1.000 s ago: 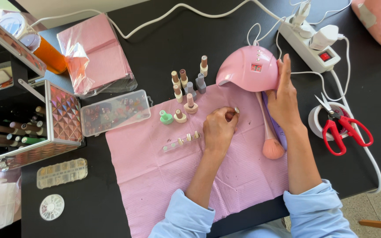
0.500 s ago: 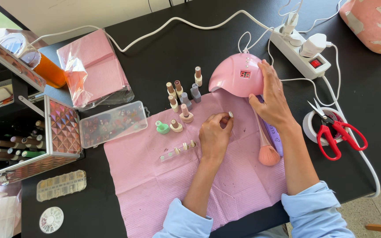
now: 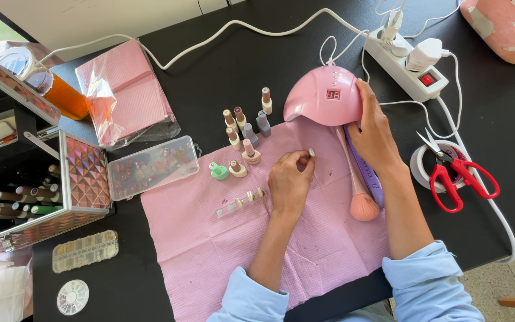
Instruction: The person paints a fake nail using a small brush and nail polish, and then places it on a stand next to others.
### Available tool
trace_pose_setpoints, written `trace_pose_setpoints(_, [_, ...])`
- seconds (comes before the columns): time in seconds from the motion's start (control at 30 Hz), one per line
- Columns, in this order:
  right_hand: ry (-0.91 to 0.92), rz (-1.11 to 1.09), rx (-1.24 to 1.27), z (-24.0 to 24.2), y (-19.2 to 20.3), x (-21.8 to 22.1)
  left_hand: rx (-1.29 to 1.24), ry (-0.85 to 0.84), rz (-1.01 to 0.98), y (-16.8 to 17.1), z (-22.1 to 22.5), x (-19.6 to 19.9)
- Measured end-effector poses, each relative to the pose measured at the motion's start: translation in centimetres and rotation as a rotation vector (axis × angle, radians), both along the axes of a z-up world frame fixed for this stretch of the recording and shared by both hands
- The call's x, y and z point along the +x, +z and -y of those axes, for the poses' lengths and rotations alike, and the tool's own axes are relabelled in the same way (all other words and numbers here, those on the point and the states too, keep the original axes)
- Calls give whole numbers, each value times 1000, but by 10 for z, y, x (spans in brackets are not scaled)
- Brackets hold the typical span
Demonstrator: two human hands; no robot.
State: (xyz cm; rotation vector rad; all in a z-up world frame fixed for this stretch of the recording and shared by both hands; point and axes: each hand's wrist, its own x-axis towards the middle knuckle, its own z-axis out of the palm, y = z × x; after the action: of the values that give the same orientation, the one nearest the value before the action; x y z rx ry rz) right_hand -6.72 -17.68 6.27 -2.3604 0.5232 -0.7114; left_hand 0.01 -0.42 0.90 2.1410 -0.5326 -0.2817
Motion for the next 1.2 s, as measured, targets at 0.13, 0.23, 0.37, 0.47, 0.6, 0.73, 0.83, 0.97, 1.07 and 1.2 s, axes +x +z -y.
trace_pose_setpoints(0.13, [-15, 46, 26, -5, 7, -7, -19, 6, 22, 1, 1, -1])
trace_pose_setpoints(0.23, [-36, 41, -17, -2, 4, -9, -7, -5, 53, -1, 3, -1])
trace_pose_setpoints(0.37, [-41, 49, -74, 5, 0, -6, 9, -7, 95, -3, 4, 0])
trace_pose_setpoints(0.47, [11, 148, 76, 11, -5, 3, -7, -7, 105, 0, 3, -1])
trace_pose_setpoints(0.6, [22, 107, -100, 15, -15, 21, -10, -14, 126, -1, 2, -1])
trace_pose_setpoints(0.73, [-12, 34, -154, 18, -19, 26, -10, -3, 116, -3, 3, 1])
trace_pose_setpoints(0.83, [-2, 57, -165, 16, -20, 27, -6, 4, 101, -2, 3, 0])
trace_pose_setpoints(0.97, [6, 58, -145, 15, -15, 26, -4, 14, 83, -6, 5, 1])
trace_pose_setpoints(1.07, [11, 138, -80, 14, -16, 26, 11, 22, 101, -7, 5, 1])
trace_pose_setpoints(1.2, [21, 164, -95, 12, -16, 27, -1, 9, 96, -5, 4, 1])
